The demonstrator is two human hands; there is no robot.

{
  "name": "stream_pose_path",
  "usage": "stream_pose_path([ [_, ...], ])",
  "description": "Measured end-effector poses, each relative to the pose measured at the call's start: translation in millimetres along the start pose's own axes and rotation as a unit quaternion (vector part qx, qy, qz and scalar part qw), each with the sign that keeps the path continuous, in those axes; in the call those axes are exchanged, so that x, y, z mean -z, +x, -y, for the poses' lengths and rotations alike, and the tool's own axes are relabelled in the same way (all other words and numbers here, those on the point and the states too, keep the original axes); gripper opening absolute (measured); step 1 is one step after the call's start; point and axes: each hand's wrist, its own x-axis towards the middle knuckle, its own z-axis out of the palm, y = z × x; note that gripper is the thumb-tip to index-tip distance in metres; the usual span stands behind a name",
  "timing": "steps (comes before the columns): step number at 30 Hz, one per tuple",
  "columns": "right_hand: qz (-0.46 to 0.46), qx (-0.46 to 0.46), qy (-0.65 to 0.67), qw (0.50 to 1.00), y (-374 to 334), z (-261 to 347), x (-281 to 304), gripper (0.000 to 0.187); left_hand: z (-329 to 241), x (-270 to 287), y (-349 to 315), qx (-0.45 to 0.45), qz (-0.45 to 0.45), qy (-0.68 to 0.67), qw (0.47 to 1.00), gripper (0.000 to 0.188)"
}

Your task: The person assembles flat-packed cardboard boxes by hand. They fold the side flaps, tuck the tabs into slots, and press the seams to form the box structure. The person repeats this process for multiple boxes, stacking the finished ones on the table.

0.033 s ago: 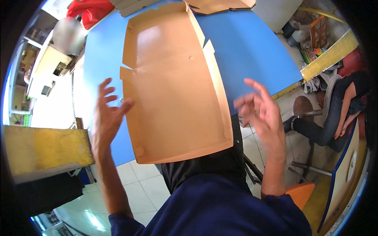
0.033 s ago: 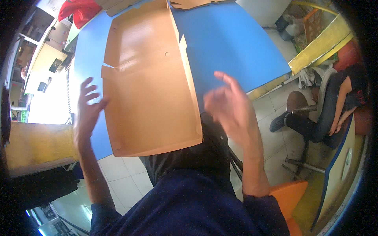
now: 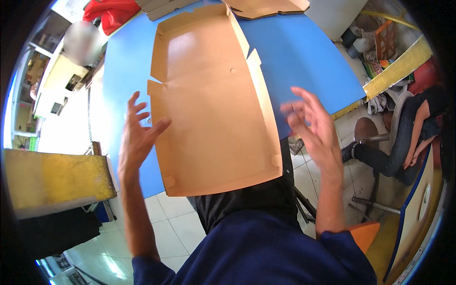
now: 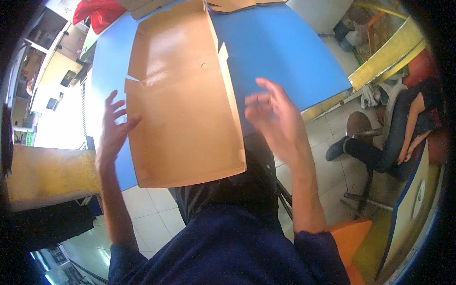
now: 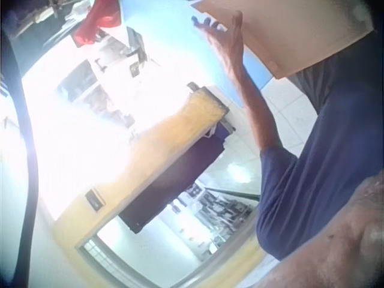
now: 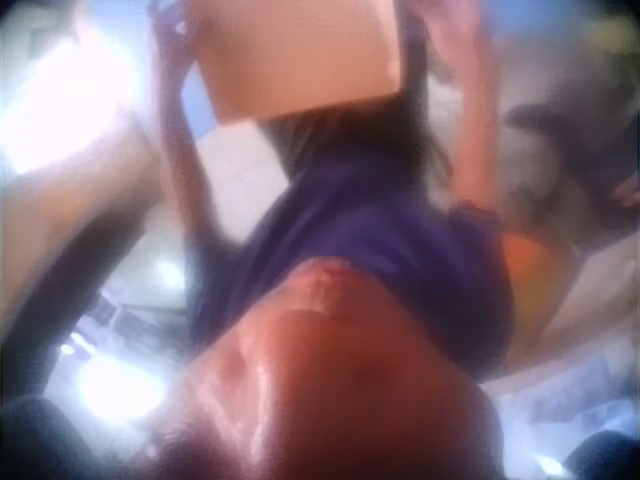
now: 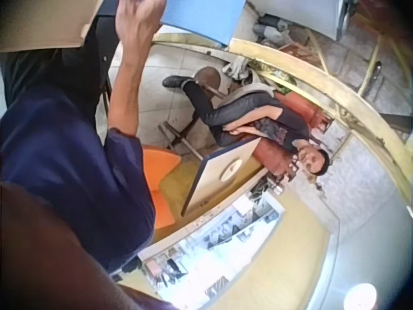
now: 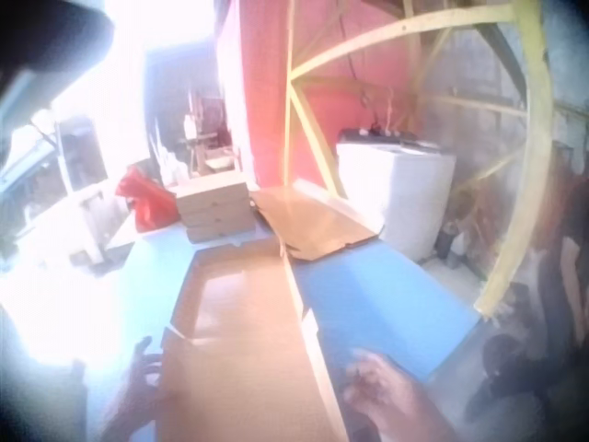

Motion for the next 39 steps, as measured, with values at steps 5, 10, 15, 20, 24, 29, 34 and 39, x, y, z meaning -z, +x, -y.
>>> stream_pose_path([
  [5, 0.030, 0.110, -0.102, 0.988, 91.5, -26.4, -32.2, 0.070, 18.2, -18.4, 33.6, -0.018, 0.013, -0.001, 1.000, 0.069],
  [10, 0.014, 0.206, -0.417, 0.885, 108.4, -18.0, -49.9, 0.043, 2.3, -33.5, 42.0, -0.083, -0.006, 0.168, 0.982, 0.037],
  [15, 0.085, 0.141, -0.388, 0.907, 90.5, -11.5, -48.7, 0.028, 3.2, -26.4, 18.3, 0.021, -0.029, 0.115, 0.993, 0.033],
  [20, 0.016, -0.013, -0.138, 0.990, 23.1, -4.3, -36.6, 0.044, 7.0, -25.7, -58.1, 0.078, -0.115, -0.084, 0.987, 0.038],
  [24, 0.029, -0.060, -0.174, 0.982, 21.7, 0.1, -30.7, 0.073, 9.9, -19.5, -54.8, 0.120, 0.020, -0.231, 0.965, 0.048],
  [29, 0.078, -0.046, -0.114, 0.989, 16.0, 4.3, -35.4, 0.062, 11.5, -7.1, -45.8, 0.197, 0.071, -0.190, 0.959, 0.052],
  [34, 0.061, -0.073, -0.035, 0.995, 14.8, 0.3, -33.1, 0.048, -0.9, -11.5, -48.4, 0.218, 0.050, -0.176, 0.959, 0.050],
  [39, 0.003, -0.039, -0.003, 0.999, 13.9, 16.1, -47.6, 0.044, 6.5, -20.3, -45.8, 0.163, 0.071, -0.223, 0.958, 0.044],
])
